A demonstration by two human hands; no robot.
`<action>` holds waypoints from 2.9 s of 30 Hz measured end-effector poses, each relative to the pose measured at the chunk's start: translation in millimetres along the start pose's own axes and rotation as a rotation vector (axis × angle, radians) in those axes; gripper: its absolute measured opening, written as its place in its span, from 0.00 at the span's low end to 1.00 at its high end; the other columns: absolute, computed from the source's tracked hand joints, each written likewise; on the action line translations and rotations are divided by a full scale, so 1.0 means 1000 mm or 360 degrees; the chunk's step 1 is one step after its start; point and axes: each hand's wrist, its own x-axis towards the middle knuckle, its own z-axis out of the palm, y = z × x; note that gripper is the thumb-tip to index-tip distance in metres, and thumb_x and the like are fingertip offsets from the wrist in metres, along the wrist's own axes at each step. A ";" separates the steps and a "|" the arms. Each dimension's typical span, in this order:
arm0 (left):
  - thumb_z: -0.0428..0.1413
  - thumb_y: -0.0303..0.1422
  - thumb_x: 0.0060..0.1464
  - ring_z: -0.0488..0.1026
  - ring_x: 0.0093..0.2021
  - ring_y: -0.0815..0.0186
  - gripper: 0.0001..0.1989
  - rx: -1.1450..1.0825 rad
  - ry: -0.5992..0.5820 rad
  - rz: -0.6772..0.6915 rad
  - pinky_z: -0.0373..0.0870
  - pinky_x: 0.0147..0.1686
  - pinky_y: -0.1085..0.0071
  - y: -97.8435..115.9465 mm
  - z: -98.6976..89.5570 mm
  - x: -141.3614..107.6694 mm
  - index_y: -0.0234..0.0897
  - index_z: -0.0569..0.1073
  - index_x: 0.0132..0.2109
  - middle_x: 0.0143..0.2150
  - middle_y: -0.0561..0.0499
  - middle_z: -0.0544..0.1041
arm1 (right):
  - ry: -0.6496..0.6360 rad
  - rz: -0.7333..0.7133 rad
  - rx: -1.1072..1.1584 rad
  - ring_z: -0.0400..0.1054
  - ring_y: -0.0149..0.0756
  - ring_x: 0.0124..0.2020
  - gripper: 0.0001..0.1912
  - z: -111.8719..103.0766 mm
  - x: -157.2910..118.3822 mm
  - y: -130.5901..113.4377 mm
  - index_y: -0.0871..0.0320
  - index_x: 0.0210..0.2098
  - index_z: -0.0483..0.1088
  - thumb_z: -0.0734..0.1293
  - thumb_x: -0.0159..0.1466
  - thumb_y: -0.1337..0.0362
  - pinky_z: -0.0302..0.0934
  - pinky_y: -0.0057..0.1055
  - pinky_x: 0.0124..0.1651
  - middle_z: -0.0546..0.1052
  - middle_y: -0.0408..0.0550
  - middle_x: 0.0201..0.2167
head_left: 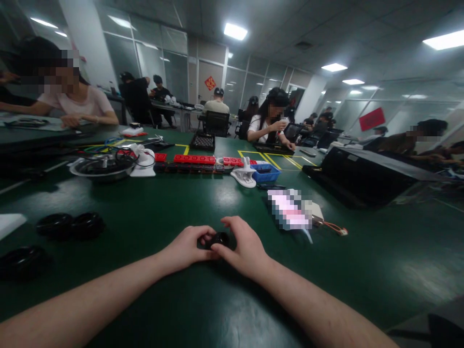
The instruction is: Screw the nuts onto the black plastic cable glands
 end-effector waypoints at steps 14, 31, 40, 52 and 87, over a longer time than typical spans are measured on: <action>0.60 0.41 0.39 0.63 0.46 0.57 0.18 0.0543 0.0164 0.0173 0.58 0.47 0.61 -0.011 0.004 -0.002 0.38 0.70 0.39 0.44 0.49 0.69 | -0.0049 -0.0008 0.0120 0.61 0.45 0.44 0.31 0.003 -0.004 -0.003 0.59 0.49 0.58 0.69 0.49 0.58 0.57 0.43 0.46 0.67 0.54 0.43; 0.58 0.42 0.42 0.66 0.37 0.61 0.15 0.0607 0.0162 0.0151 0.59 0.37 0.67 -0.008 0.006 0.000 0.37 0.69 0.35 0.36 0.52 0.71 | 0.0160 0.0194 0.0236 0.63 0.44 0.39 0.28 0.024 -0.003 0.004 0.59 0.44 0.59 0.70 0.46 0.62 0.58 0.45 0.44 0.67 0.50 0.36; 0.58 0.44 0.42 0.66 0.38 0.60 0.18 0.0598 0.0166 0.0137 0.60 0.37 0.67 -0.009 0.005 -0.001 0.37 0.69 0.38 0.36 0.51 0.72 | -0.0037 0.0077 0.0766 0.56 0.43 0.53 0.33 0.014 -0.008 0.009 0.57 0.54 0.49 0.66 0.52 0.64 0.50 0.43 0.55 0.62 0.53 0.51; 0.59 0.42 0.41 0.66 0.37 0.61 0.17 0.0656 0.0162 0.0160 0.59 0.37 0.67 -0.006 0.005 -0.002 0.37 0.69 0.37 0.36 0.51 0.71 | -0.0060 -0.0024 0.0545 0.54 0.44 0.54 0.35 0.016 -0.007 0.007 0.56 0.55 0.48 0.62 0.49 0.72 0.41 0.50 0.58 0.63 0.52 0.51; 0.58 0.42 0.42 0.66 0.36 0.62 0.14 0.0748 0.0143 0.0203 0.59 0.35 0.69 -0.004 0.006 -0.003 0.37 0.69 0.33 0.34 0.52 0.71 | 0.0071 -0.0011 0.0469 0.59 0.43 0.49 0.33 0.011 -0.008 0.005 0.57 0.51 0.54 0.69 0.48 0.65 0.54 0.42 0.51 0.64 0.52 0.47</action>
